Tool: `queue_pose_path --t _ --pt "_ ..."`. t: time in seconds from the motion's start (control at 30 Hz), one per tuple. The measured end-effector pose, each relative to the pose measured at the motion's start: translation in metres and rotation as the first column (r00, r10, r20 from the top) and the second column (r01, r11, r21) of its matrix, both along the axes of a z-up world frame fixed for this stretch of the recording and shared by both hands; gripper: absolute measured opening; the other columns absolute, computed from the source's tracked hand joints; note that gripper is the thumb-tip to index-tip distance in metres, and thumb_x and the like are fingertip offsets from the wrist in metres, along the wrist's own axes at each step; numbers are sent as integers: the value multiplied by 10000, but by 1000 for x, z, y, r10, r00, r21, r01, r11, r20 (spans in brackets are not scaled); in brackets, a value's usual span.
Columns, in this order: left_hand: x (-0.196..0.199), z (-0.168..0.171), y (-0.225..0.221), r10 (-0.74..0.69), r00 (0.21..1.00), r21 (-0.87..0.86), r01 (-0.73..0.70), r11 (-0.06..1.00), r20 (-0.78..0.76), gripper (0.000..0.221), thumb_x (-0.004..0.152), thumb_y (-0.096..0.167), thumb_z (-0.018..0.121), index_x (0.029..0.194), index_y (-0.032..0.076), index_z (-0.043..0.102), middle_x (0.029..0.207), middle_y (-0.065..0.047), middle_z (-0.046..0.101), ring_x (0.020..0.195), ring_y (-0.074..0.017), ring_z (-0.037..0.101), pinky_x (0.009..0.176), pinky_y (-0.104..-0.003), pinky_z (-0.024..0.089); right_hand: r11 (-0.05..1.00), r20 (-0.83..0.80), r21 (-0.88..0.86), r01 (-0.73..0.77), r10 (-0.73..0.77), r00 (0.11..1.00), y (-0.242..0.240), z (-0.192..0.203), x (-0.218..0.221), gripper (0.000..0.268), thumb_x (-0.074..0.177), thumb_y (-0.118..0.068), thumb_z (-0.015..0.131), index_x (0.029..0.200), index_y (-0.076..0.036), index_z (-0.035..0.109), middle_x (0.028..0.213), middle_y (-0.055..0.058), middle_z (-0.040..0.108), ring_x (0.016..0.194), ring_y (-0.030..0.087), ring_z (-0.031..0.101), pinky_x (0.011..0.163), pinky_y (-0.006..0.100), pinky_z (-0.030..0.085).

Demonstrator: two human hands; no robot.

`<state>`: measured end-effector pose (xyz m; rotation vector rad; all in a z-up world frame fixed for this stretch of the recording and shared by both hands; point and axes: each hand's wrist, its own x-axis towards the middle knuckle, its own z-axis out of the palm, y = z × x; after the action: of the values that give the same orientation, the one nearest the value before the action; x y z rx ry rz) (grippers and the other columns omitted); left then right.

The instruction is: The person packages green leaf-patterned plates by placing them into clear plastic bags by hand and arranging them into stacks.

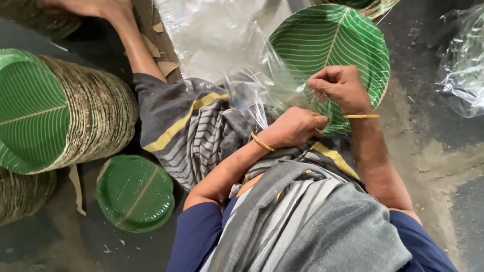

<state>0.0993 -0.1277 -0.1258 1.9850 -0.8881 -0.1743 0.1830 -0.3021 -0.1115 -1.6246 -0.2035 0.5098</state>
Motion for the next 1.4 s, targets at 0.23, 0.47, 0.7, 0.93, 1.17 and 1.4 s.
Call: queue_pose_path --t 0.23,0.47,0.7,0.93,1.17,1.4 --pt "-9 5 8 7 998 27 -9 1000 68 241 803 140 765 889 78 548 833 -124 627 814 -381 653 678 -488 499 998 19 44 40 -41 999 9 -21 -3 66 988 -32 713 974 29 733 804 46 671 657 92 597 575 257 484" --pt "12 24 74 801 542 -141 -799 585 255 357 858 165 776 1150 13 640 1030 -145 683 939 -304 665 817 -416 547 729 143 426 536 -639 755 -40 -18 -9 47 1050 26 688 1013 26 717 860 88 712 703 172 667 646 302 555" --pt "42 -76 147 232 487 -378 -839 391 -842 241 921 36 722 1148 -29 673 841 -39 654 690 -133 606 629 -310 562 684 -238 367 630 -586 775 -50 -34 -23 30 971 5 745 954 7 720 917 80 739 747 158 685 659 307 601" --pt "11 -45 206 701 484 -453 -855 252 -524 87 966 -26 683 1052 -29 677 830 -64 648 688 -141 574 619 -318 485 716 -12 522 463 -536 844 -39 -33 -31 99 1005 8 772 965 6 682 928 91 686 785 182 650 709 357 597" --pt "10 19 124 875 295 235 -948 216 384 352 779 219 796 1077 82 669 1075 -120 656 1011 -290 614 872 -496 459 837 -462 362 410 -221 859 -6 -60 -35 76 965 -126 685 987 -56 664 812 49 680 677 170 661 607 322 543" --pt "18 61 36 568 785 -75 -600 797 -246 342 773 262 895 838 16 666 735 -92 655 646 -160 605 596 -320 511 685 -409 683 255 69 910 23 -79 -30 51 951 -44 694 982 -32 655 899 35 699 765 116 652 706 253 534"
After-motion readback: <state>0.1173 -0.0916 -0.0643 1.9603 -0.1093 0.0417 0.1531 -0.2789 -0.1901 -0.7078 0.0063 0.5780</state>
